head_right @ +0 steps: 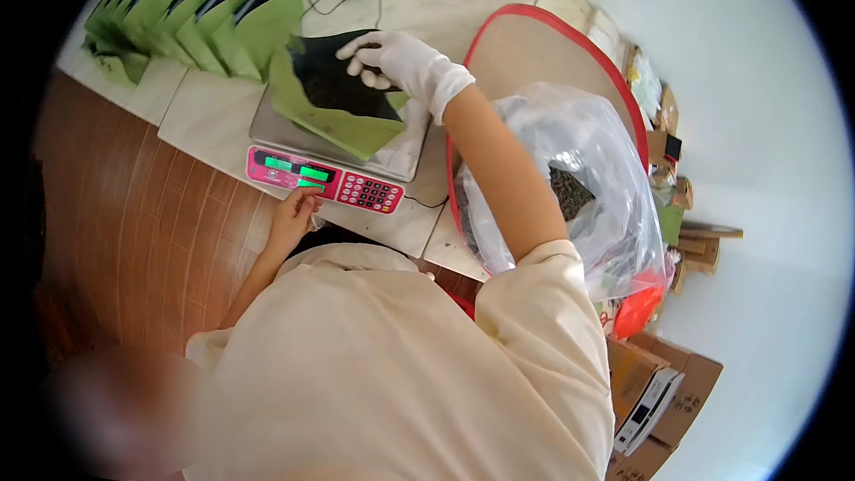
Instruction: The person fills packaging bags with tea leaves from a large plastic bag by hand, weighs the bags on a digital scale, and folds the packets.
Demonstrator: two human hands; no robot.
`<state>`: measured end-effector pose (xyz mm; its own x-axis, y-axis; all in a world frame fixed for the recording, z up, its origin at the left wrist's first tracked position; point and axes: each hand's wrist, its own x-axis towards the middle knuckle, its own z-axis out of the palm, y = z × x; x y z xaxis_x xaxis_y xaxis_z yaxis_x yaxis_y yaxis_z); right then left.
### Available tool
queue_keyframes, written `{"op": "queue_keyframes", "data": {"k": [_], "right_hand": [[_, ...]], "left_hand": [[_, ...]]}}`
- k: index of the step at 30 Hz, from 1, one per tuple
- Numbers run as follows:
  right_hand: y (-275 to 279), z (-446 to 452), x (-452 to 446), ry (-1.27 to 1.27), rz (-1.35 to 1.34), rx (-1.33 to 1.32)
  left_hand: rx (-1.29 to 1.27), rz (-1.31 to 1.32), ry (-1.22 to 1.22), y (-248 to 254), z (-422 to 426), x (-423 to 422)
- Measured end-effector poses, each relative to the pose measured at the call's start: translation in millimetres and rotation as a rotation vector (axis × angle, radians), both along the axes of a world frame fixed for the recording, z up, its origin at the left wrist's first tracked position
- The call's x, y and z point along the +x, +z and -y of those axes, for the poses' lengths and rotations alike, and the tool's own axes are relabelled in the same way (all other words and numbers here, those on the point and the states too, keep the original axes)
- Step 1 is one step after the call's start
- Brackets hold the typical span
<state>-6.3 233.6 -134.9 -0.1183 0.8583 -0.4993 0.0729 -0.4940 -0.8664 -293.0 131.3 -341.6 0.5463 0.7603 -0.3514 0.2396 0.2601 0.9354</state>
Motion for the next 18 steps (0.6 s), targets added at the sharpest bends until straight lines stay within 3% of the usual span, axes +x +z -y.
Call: {"op": "queue_keyframes", "data": {"k": [1,4,9,13,15,18], "right_hand": [[2,6,5,-0.025,0.002,0.004],[13,26,13,-0.085,-0.462,0.077],[65,102,14,-0.203,-0.627,0.146],[79,210,37,-0.144,-0.096,0.268],[92,256,49,-0.376,-0.108,-0.020],[82,306,84,-0.574,0.151,-0.159]], "left_hand": [[0.023,0.014,-0.027,-5,0,4],[0.073,0.018,-0.100,3,-3,22],[0.121,0.051,-0.229,3,-6,41],[0.022,-0.018,-0.308,7,-9,52],[0.006,-0.025,-0.280,6,-7,58],[0.136,-0.009,-0.357,6,-9,60]]}}
